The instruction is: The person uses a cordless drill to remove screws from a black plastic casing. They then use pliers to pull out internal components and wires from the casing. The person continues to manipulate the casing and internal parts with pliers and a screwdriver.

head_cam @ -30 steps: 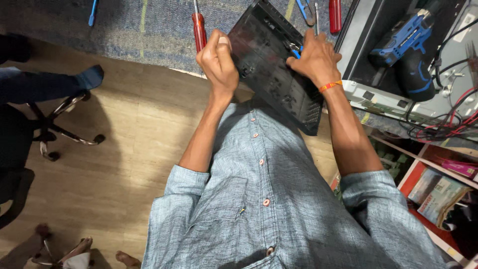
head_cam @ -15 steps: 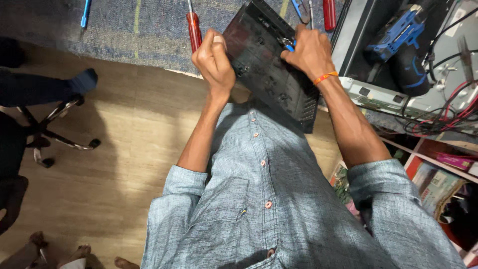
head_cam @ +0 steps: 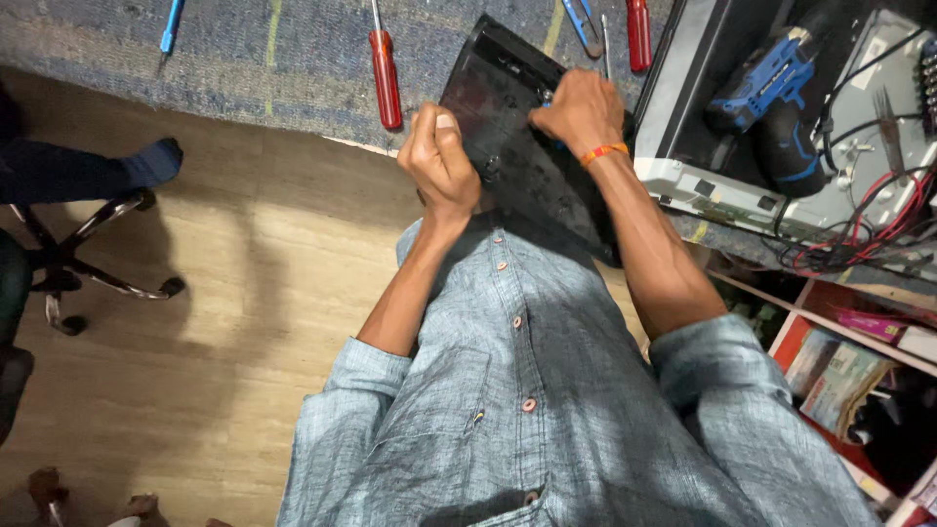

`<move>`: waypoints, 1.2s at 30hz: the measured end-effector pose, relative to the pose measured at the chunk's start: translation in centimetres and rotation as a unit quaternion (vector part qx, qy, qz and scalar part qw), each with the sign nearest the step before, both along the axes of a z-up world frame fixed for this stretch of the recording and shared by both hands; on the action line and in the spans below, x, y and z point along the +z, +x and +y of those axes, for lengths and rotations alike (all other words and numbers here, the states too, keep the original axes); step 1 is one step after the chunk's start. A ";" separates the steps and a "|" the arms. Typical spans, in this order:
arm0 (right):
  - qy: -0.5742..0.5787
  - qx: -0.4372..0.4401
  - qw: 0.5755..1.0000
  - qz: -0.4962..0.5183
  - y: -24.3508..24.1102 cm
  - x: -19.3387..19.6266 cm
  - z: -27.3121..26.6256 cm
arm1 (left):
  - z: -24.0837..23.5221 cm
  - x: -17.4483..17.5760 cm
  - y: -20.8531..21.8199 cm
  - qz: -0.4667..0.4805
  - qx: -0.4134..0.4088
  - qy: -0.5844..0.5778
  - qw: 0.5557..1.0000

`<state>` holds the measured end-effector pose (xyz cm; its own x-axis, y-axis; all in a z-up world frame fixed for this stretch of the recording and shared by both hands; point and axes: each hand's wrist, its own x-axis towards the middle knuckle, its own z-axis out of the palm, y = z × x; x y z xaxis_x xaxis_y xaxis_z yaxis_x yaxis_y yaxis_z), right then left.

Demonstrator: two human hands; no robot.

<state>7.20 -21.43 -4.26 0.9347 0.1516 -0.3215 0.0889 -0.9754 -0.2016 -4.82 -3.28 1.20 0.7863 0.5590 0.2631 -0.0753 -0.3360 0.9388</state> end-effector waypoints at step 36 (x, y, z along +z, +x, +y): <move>0.026 0.011 1.000 -0.002 -3.5 2.5 -3.1 | 0.6 -0.8 0.7 -0.017 0.004 -0.041 0.999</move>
